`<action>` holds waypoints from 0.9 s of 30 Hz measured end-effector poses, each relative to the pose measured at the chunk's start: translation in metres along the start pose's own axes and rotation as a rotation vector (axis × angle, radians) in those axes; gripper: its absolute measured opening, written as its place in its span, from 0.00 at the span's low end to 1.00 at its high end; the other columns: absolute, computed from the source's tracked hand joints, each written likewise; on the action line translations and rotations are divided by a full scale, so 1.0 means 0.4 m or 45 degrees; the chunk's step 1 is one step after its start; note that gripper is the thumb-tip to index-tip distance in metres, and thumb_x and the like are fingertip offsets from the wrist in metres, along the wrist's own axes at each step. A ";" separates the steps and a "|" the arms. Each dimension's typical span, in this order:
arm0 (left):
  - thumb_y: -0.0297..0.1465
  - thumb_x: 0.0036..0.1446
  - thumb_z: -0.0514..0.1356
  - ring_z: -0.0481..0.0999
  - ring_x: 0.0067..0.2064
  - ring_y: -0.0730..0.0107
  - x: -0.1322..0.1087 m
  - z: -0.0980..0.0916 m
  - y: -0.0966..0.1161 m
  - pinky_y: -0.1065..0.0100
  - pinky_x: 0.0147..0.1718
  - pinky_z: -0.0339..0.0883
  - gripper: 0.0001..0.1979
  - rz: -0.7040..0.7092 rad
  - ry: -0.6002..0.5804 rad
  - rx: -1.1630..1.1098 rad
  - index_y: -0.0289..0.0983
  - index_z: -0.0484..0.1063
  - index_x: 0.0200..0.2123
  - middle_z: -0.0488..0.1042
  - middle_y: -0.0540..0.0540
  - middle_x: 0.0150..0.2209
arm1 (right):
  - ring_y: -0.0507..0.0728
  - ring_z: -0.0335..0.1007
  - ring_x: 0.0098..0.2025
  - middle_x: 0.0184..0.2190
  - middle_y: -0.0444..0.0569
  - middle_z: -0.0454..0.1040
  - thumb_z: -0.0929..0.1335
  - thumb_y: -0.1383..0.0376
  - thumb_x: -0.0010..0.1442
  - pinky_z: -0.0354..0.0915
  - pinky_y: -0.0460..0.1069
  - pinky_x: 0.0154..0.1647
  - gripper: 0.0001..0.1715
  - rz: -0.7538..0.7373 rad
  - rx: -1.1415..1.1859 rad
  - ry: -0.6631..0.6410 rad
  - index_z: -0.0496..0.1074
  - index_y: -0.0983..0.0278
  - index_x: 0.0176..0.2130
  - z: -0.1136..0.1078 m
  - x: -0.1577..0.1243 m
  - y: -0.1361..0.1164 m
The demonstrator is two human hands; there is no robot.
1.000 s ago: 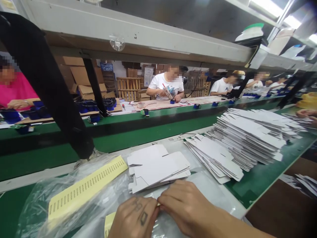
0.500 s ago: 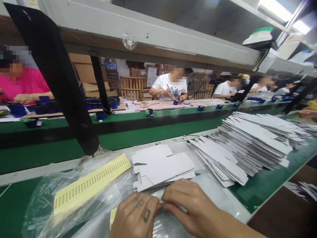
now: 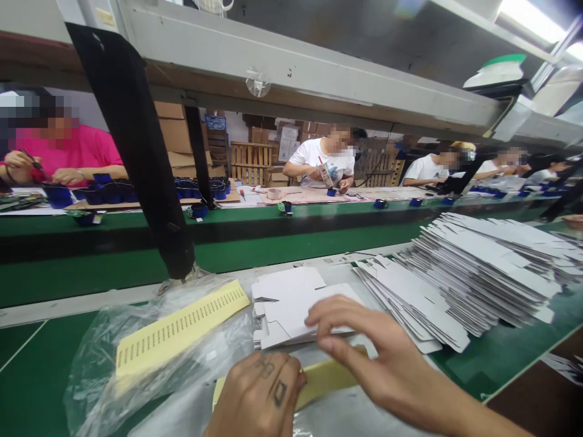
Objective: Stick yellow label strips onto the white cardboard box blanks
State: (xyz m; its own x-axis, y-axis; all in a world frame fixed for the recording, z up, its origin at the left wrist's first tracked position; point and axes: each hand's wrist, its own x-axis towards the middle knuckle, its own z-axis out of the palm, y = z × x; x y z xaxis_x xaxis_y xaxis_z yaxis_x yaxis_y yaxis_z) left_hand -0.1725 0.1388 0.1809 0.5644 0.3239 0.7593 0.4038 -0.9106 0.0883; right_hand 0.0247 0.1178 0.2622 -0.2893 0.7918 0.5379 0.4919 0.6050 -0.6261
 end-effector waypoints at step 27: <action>0.22 0.65 0.51 0.78 0.24 0.62 -0.005 0.002 -0.019 0.63 0.22 0.71 0.10 0.027 0.042 0.323 0.31 0.72 0.36 0.80 0.28 0.47 | 0.63 0.72 0.53 0.40 0.53 0.81 0.67 0.64 0.56 0.65 0.53 0.51 0.11 0.474 0.130 -0.537 0.75 0.64 0.26 0.096 0.283 0.207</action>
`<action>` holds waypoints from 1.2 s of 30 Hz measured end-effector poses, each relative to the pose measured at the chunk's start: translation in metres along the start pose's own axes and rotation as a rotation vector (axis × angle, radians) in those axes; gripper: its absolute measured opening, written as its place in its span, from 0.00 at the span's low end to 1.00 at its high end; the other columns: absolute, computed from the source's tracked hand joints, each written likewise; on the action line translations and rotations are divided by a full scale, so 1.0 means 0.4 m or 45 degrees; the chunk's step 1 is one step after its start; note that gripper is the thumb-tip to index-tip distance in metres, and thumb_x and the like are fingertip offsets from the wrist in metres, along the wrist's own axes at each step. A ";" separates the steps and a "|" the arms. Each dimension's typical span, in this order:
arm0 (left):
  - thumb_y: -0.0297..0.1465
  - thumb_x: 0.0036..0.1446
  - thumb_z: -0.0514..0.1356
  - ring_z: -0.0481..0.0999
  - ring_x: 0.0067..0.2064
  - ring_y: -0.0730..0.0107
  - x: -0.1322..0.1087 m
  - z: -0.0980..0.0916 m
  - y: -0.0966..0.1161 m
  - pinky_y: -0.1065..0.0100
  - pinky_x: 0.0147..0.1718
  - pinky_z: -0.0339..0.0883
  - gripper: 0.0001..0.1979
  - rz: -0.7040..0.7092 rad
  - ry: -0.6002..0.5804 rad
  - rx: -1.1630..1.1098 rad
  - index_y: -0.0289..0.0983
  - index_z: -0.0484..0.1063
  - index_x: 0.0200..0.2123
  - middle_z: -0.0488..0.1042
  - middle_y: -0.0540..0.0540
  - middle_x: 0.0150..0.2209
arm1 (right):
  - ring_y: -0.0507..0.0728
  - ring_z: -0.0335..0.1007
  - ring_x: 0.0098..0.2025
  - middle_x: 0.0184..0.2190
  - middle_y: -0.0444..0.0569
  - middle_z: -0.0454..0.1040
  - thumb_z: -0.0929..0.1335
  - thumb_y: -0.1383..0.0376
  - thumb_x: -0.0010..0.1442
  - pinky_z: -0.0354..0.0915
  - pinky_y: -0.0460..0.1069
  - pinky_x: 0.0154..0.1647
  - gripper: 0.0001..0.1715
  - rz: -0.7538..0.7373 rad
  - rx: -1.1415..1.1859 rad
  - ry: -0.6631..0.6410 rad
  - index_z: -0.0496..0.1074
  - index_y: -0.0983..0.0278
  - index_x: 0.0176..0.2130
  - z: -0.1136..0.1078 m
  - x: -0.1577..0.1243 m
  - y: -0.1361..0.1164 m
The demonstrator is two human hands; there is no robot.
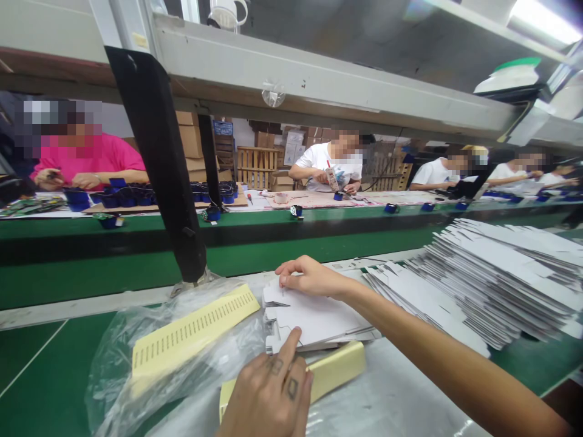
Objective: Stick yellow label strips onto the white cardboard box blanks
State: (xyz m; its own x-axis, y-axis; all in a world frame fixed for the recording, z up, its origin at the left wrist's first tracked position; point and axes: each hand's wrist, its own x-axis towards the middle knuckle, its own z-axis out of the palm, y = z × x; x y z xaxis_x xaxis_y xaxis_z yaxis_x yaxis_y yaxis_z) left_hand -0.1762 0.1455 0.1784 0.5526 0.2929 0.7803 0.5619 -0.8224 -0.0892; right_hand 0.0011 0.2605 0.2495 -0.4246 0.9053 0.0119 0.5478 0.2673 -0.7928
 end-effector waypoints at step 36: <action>0.21 0.62 0.56 0.77 0.24 0.71 -0.001 -0.014 0.008 0.68 0.24 0.71 0.05 -0.016 0.096 -0.107 0.33 0.71 0.36 0.79 0.29 0.49 | 0.58 0.75 0.41 0.36 0.49 0.81 0.71 0.64 0.55 0.67 0.51 0.43 0.07 -0.056 -0.194 0.526 0.78 0.64 0.35 -0.078 -0.044 -0.038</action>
State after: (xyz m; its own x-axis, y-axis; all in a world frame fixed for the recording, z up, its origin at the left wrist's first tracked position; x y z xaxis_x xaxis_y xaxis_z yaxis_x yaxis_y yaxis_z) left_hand -0.1780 0.1399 0.1813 0.4962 0.2689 0.8255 0.5135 -0.8576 -0.0293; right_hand 0.0226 0.2508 0.2803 -0.1431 0.9397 0.3108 0.6487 0.3262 -0.6876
